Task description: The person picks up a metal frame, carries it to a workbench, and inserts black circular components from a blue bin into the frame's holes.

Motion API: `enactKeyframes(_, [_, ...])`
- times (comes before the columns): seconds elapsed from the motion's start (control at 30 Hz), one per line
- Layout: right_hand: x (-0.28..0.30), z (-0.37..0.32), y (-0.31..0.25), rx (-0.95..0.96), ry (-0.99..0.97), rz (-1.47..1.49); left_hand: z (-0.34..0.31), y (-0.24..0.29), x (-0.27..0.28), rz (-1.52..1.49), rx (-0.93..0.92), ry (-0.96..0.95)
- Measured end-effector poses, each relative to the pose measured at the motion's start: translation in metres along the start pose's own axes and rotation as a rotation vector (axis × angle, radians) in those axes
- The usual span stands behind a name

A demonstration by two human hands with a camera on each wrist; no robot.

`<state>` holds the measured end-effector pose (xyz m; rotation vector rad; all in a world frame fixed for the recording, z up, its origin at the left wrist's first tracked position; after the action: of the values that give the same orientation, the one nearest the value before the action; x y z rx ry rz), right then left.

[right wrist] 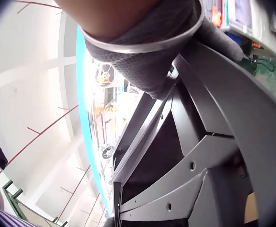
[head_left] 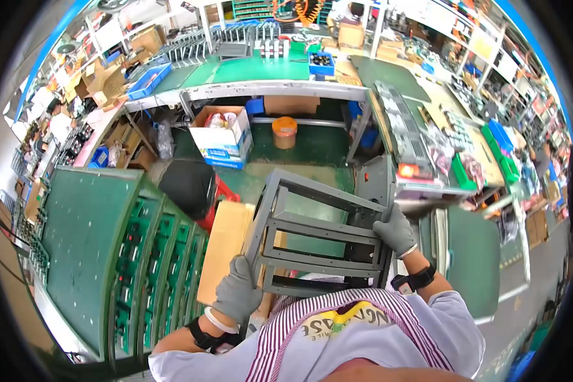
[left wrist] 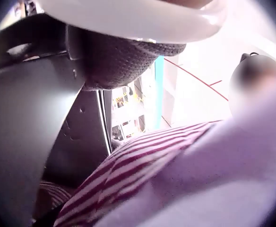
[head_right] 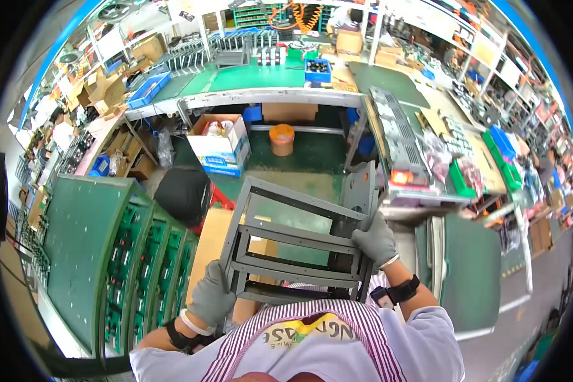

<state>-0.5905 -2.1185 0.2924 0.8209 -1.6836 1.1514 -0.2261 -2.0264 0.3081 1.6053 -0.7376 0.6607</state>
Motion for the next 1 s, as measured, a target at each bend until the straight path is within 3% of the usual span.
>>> enactKeyframes(0.27, [0.023, 0.213, -0.106, 0.165, -0.065, -0.129, 0.161, 0.026, 0.007, -0.13, 0.184, 0.063])
enactKeyframes(0.4, [-0.029, 0.341, -0.148, 0.264, -0.197, -0.191, 0.249, 0.028, -0.007, -0.085, 0.312, 0.145])
enactKeyframes(0.53, [-0.046, 0.451, -0.237, 0.426, -0.35, -0.28, 0.327, 0.041, -0.011, -0.17, 0.502, 0.222])
enactKeyframes(0.7, [-0.054, 0.54, -0.327, 0.648, -0.403, -0.258, 0.39, 0.057, 0.002, -0.261, 0.779, 0.349])
enactKeyframes(0.8, [-0.065, 0.581, -0.379, 0.77, -0.45, -0.238, 0.424, 0.036, -0.002, -0.329, 0.722, 0.479])
enactKeyframes(0.87, [-0.075, 0.611, -0.408, 0.791, -0.382, -0.238, 0.459, 0.032, 0.009, -0.334, 0.719, 0.511])
enactKeyframes(0.93, [-0.084, 0.642, -0.438, 0.804, -0.301, -0.235, 0.497, 0.022, 0.015, -0.324, 0.738, 0.51])
enactKeyframes(1.0, [-0.072, 0.672, -0.471, 0.766, -0.361, -0.249, 0.547, 0.004, 0.031, -0.278, 0.781, 0.476])
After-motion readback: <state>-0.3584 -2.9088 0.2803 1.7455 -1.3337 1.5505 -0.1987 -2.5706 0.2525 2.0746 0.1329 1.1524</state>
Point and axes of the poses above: each hand's wrist, its own z-axis towards the middle knuckle, its own x-axis out of the back of the hand, y = z × x, the point moved 6 cm from there along z, towards the middle knuckle, and after that the axes turned 14 degrees about -z, right-handed, at the moved point
